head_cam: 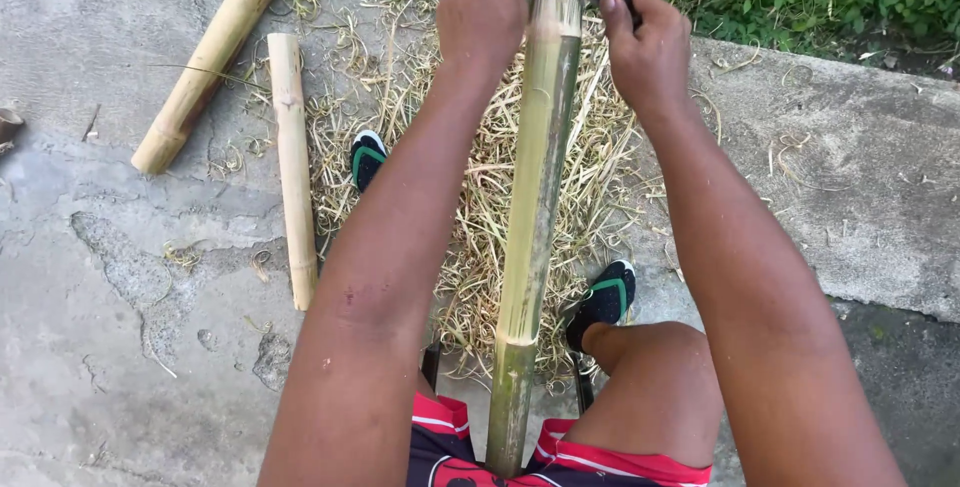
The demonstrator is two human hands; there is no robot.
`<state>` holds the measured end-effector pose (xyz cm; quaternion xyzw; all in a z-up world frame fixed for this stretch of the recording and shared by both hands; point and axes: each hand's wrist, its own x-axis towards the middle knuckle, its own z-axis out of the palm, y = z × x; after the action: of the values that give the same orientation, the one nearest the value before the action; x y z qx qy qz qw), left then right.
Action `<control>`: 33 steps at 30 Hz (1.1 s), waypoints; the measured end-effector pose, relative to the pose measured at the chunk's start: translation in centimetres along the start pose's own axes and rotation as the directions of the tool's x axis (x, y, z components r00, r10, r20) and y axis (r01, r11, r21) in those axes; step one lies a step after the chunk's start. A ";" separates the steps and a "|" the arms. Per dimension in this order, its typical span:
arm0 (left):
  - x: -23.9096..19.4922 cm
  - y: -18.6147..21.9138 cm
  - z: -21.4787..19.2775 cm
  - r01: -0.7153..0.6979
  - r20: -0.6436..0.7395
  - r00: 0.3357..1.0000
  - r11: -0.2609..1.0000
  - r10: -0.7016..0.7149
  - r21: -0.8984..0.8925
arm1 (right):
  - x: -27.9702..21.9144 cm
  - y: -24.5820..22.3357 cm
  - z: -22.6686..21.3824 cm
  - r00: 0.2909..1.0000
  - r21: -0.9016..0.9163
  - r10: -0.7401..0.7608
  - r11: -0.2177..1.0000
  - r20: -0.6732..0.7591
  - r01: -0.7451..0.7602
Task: A person uses a curved knife to scrape and notch a long green bamboo pole held between their legs for stability.
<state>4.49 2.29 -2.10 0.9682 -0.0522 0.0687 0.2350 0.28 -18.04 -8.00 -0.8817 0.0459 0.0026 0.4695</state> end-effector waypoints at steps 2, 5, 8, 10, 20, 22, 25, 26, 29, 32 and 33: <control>0.8 -0.7 -0.2 0.113 0.063 0.992 0.992 -0.110 -0.049 | 0.8 -0.4 -0.3 0.998 -0.055 -0.064 0.997 -0.014 0.063; 1.6 -2.3 1.1 0.114 0.031 0.993 0.993 -0.113 -0.027 | 1.1 -0.6 -0.7 0.970 -0.095 -0.229 0.971 -0.081 0.221; 2.2 -3.5 2.5 0.116 0.036 0.993 0.993 -0.117 0.025 | 1.0 -0.2 -0.7 0.960 -0.090 -0.264 0.962 -0.087 0.257; 1.7 -2.9 1.6 0.084 0.019 0.996 0.996 -0.084 0.035 | 0.5 -0.3 -0.7 0.968 -0.100 -0.242 0.967 -0.059 0.235; -1.7 0.4 -2.8 0.133 0.416 0.881 0.961 -0.226 0.241 | -4.1 -5.8 -3.9 0.829 -0.141 0.444 0.895 0.339 -0.422; -3.2 1.4 -3.9 0.190 0.513 0.806 0.949 -0.296 0.250 | -5.6 -3.9 -4.4 0.849 -0.134 0.374 0.927 0.373 -0.349; -3.4 0.4 -2.2 0.229 0.535 0.786 0.949 -0.311 0.214 | -4.9 -2.8 -3.6 0.887 -0.134 0.300 0.954 0.350 -0.269; -3.1 -0.1 -0.9 0.211 0.462 0.846 0.963 -0.266 0.168 | -4.1 -2.5 -3.3 0.907 -0.142 0.298 0.953 0.298 -0.266; 0.4 -0.8 0.1 0.222 0.205 0.954 0.975 -0.219 0.013 | -0.5 -2.9 -2.6 0.996 -0.160 0.007 0.987 0.085 0.006; 1.4 -1.8 1.1 0.072 -0.109 0.991 0.996 -0.078 -0.056 | 0.7 -2.6 -2.3 0.989 -0.195 -0.148 0.970 0.006 0.147; 0.9 -1.8 0.7 0.076 -0.101 0.992 0.996 -0.081 -0.056 | 0.1 -2.5 -2.1 0.990 -0.194 -0.141 0.971 0.010 0.141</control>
<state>5.74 3.49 -3.42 0.9582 -0.0036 0.1080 0.2649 0.54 -18.40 -4.75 -0.9244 -0.0165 -0.0279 0.3799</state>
